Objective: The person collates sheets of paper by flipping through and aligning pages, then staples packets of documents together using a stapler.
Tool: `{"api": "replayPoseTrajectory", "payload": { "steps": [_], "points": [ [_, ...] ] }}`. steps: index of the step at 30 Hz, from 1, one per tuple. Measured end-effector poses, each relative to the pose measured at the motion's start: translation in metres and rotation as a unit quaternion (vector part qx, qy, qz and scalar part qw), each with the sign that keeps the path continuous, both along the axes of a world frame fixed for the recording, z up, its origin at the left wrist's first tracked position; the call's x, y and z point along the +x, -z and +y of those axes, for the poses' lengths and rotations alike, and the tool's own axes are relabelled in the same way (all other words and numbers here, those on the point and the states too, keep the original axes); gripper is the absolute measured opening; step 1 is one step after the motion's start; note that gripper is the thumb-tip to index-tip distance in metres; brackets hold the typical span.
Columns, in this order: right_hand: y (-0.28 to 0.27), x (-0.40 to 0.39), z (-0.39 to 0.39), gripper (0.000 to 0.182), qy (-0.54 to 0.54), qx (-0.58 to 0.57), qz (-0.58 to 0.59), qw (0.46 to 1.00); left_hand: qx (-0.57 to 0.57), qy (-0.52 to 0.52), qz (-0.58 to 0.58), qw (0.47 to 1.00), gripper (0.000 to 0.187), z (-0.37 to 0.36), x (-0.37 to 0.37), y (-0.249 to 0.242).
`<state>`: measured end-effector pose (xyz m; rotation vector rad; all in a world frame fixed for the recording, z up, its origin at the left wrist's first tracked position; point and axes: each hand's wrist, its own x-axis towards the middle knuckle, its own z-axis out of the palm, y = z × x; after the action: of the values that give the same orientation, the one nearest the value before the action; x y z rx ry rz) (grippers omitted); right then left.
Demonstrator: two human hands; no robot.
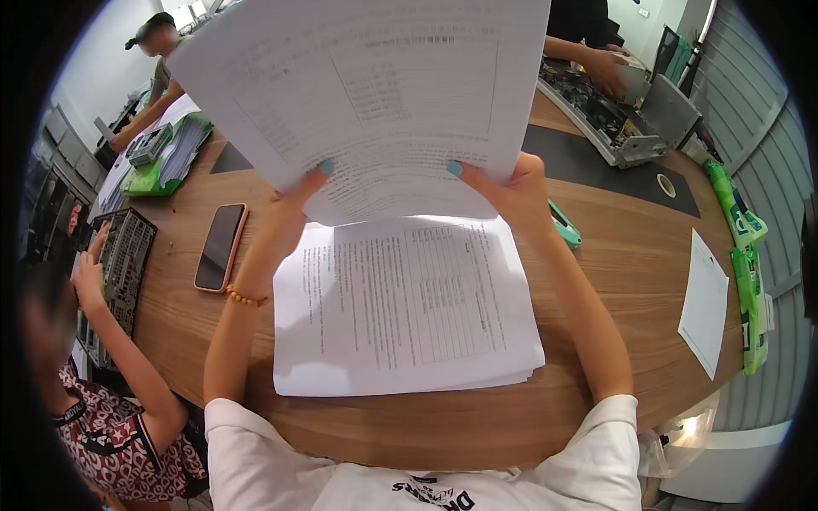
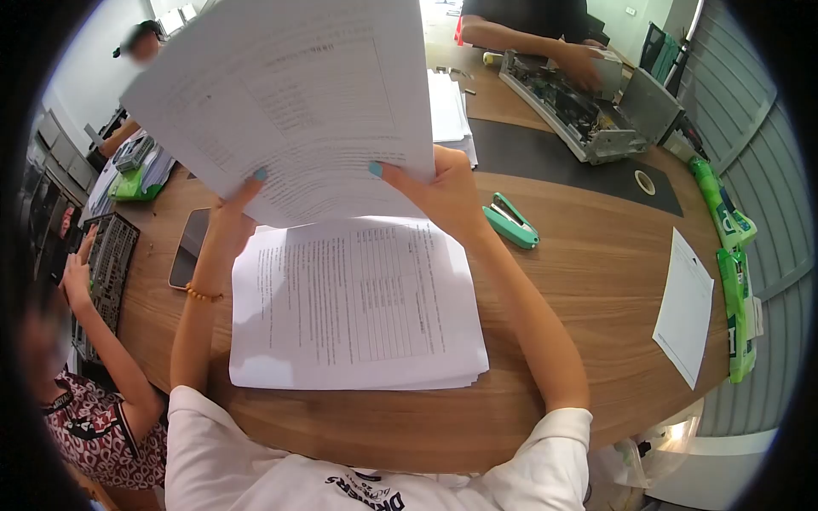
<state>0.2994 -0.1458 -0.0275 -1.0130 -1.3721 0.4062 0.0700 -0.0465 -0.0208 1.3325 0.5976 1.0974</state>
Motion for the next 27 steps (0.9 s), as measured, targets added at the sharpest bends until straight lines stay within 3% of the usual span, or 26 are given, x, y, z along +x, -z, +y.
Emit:
{"api": "replayPoseTrajectory", "payload": {
  "steps": [2, 5, 7, 11, 13, 19, 21, 27],
  "points": [
    [-0.020, -0.004, -0.011, 0.018, 0.014, -0.016, -0.008, 1.000, -0.028, -0.014, -0.005, 0.999, 0.046, -0.006, -0.006, -0.015],
    [-0.032, -0.011, -0.030, 0.016, 0.024, -0.042, -0.005, 0.999, 0.021, 0.062, -0.024, 0.998, 0.043, -0.017, -0.021, -0.033],
    [-0.036, -0.011, -0.034, 0.015, 0.022, -0.039, -0.004, 0.999, 0.057, 0.002, -0.005, 0.998, 0.033, -0.035, -0.021, -0.037],
    [-0.004, -0.013, -0.042, 0.016, -0.010, -0.039, 0.008, 0.999, 0.095, 0.054, 0.033, 0.993, 0.023, -0.035, -0.025, -0.002],
    [0.008, -0.014, -0.044, 0.016, -0.024, -0.025, 0.008, 0.999, 0.195, 0.040, 0.011, 0.980, 0.017, -0.037, -0.015, 0.020],
    [-0.003, -0.022, -0.061, 0.024, 0.004, -0.118, 0.029, 0.993, 0.092, 0.030, 0.034, 0.995, 0.017, -0.052, -0.019, 0.014],
    [0.010, -0.023, -0.062, 0.022, 0.056, -0.091, 0.002, 0.994, 0.141, 0.024, 0.031, 0.989, 0.016, -0.058, -0.010, 0.025],
    [0.004, -0.034, -0.072, 0.024, 0.020, -0.099, 0.064, 0.993, 0.150, 0.057, 0.023, 0.987, 0.017, -0.059, -0.019, 0.021]
  ]
}}
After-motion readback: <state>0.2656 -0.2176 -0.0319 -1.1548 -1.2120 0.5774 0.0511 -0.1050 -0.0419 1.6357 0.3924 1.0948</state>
